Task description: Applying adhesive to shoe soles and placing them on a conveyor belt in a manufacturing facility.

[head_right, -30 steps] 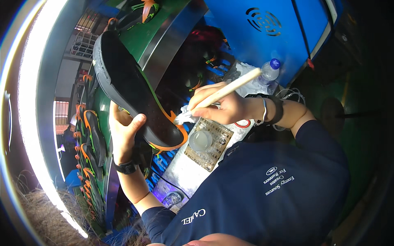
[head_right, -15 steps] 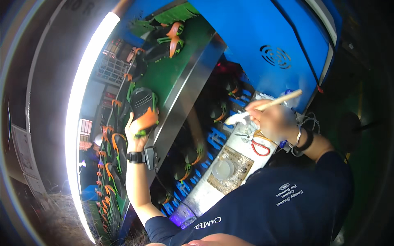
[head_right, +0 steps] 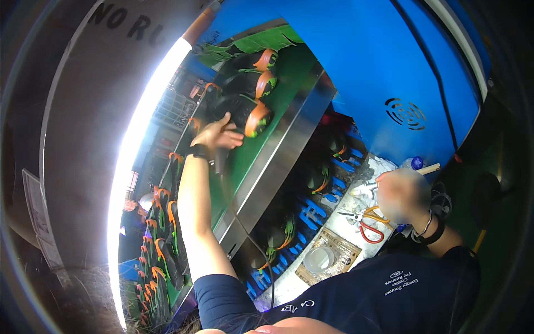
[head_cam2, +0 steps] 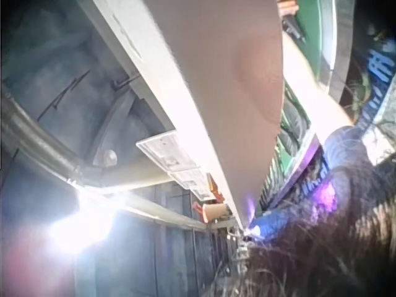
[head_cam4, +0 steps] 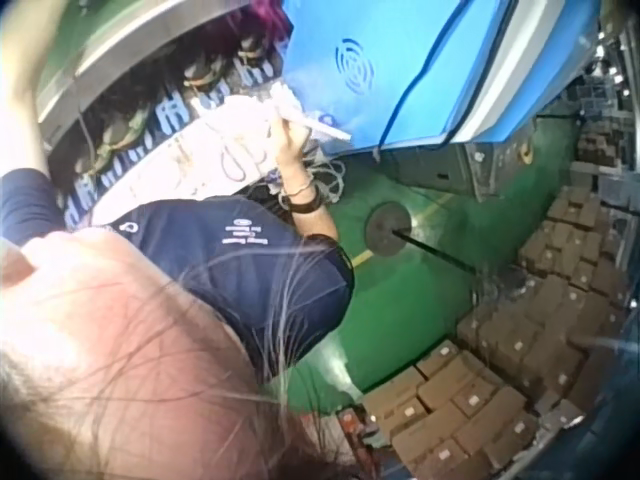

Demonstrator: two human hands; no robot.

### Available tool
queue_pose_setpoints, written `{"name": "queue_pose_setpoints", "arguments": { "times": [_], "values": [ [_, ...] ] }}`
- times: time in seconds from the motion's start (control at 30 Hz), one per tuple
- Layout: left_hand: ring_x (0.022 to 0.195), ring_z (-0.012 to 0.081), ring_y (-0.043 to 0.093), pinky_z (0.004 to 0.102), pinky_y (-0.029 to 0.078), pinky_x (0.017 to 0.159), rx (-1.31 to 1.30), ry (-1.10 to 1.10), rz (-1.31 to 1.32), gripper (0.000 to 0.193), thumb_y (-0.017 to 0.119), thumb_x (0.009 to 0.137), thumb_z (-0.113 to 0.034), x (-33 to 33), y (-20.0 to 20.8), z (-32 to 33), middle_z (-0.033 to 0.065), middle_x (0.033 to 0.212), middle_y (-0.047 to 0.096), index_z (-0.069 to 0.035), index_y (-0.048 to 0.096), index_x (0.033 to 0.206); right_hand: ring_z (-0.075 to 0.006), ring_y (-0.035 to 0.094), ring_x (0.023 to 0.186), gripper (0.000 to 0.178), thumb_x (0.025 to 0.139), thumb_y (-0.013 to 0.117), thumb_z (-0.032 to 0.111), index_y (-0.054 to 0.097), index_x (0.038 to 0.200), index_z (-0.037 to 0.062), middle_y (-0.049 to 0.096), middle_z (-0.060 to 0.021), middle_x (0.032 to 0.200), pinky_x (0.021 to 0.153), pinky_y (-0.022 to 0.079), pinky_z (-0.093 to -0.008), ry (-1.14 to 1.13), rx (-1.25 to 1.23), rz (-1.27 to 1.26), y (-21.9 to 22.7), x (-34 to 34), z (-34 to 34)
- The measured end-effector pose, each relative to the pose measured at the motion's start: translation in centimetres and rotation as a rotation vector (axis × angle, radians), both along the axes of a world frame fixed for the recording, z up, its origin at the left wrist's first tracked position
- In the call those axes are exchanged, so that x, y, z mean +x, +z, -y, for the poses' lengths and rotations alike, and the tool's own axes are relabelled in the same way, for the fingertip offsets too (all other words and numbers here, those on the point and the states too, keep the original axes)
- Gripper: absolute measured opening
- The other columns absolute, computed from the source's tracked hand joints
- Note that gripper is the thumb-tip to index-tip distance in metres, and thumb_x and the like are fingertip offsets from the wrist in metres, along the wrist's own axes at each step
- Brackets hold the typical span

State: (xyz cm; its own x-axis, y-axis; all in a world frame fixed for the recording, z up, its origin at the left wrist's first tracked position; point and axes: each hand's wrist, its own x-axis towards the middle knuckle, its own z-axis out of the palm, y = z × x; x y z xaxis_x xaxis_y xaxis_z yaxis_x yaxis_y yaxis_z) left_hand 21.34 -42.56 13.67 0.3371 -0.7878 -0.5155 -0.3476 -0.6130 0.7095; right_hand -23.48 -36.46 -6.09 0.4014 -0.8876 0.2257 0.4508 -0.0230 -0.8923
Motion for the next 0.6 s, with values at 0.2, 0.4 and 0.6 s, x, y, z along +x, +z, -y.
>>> {"name": "queue_pose_setpoints", "arguments": {
  "times": [0.2,0.4,0.6],
  "values": [
    [0.073,0.0283,0.062,0.0349,0.046,0.059,0.092,0.466,0.428,0.060,0.038,0.082,-0.049,12.2,0.2,-2.9,0.0231,0.088,0.059,0.005,0.046,0.107,-0.0065,0.044,0.045,0.013,0.081,0.051,0.008,0.053,0.087,-0.0033,0.052,-0.0063,0.064,0.040,0.034,-0.0181,-0.016,0.056,-0.014,-0.4,0.4,0.3],
    [0.082,0.0409,0.056,0.0443,0.052,0.070,-0.538,0.704,-0.229,0.036,0.036,0.087,-0.012,17.6,-3.6,2.0,0.0295,0.102,0.047,0.003,0.026,0.119,-0.0061,0.043,0.044,0.012,0.082,0.050,0.008,0.052,0.087,-0.0026,0.051,-0.0057,0.063,0.039,0.033,-0.0180,-0.137,0.042,-0.025,-1.3,-0.8,0.1],
    [0.094,0.0451,0.048,0.0418,0.050,0.079,-0.589,0.670,-0.470,0.032,0.034,0.083,0.001,18.1,-2.7,2.0,0.0334,0.105,0.040,0.013,0.027,0.111,-0.0057,0.043,0.043,0.012,0.082,0.050,0.008,0.052,0.088,-0.0021,0.051,-0.0057,0.063,0.039,0.032,-0.0180,-0.182,0.055,-0.042,-1.9,-1.6,-0.1]
  ]
}}
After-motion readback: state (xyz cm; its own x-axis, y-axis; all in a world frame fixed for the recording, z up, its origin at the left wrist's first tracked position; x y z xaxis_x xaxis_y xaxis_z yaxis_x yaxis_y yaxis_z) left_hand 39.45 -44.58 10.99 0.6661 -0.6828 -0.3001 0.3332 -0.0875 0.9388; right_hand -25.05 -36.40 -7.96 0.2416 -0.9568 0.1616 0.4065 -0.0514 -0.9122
